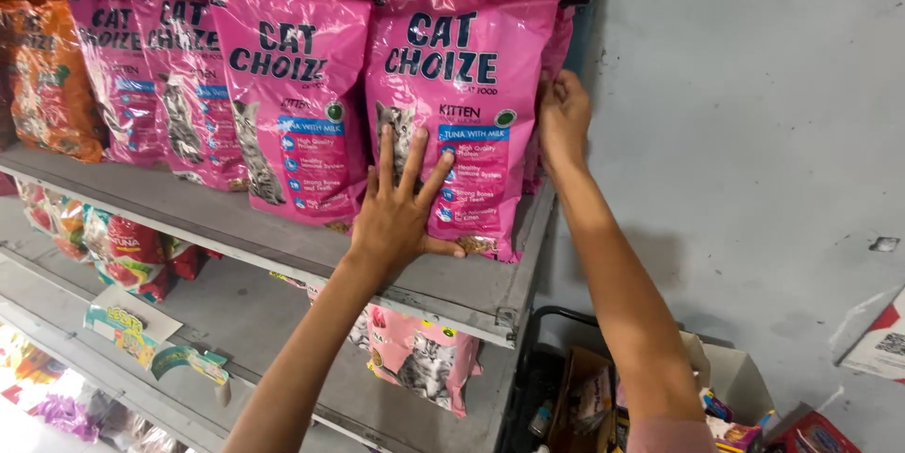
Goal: Organizing and aligning cat food bags on retail shelves to ensure they are neatly presented and front-faced.
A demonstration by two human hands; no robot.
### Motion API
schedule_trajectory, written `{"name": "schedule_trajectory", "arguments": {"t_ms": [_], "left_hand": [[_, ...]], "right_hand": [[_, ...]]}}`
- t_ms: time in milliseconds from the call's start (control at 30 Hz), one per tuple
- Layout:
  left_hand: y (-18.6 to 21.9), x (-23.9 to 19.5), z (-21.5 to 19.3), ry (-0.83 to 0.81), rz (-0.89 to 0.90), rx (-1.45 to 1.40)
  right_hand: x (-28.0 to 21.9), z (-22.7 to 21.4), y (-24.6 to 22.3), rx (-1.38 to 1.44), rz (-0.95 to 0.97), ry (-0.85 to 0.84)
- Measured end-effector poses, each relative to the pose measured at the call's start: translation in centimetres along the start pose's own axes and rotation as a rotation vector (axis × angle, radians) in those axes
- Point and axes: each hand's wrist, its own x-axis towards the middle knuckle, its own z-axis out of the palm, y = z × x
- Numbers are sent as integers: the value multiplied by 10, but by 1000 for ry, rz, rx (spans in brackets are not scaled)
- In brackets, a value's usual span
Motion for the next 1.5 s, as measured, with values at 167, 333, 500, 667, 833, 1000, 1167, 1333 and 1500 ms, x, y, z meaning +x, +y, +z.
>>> {"name": "schedule_trajectory", "arguments": {"t_ms": [167,333,500,667,833,1000,1167,1333,1500], "left_hand": [[-7,7,20,35,55,-30],[-4,6,19,-4,64,-10],[-1,1,22,-17,22,78],[8,-4,21,-44,-74,95],[6,-5,8,-34,-137,-99],[-3,-29,-24,-148,-148,-318],[-75,-73,-36,174,-206,-447],[-146,-102,-35,164,-482,-535],[-190,-114,-9,36,-510,-625]], "right_hand": [[78,4,101,83,-67,31],[47,-28,155,427,6,19],[-10,6,-38,241,-49,165],[-108,15,-107,-715,-599,-93],[-97,34,-82,-1058,-1019,-331],[-103,31,-90,-1085,-952,-433],[-124,37,-111,-1030,-908,-439],[-149,89,-146,-1066,-834,-542],[-168,156,-157,-1331,-587,-584]]}}
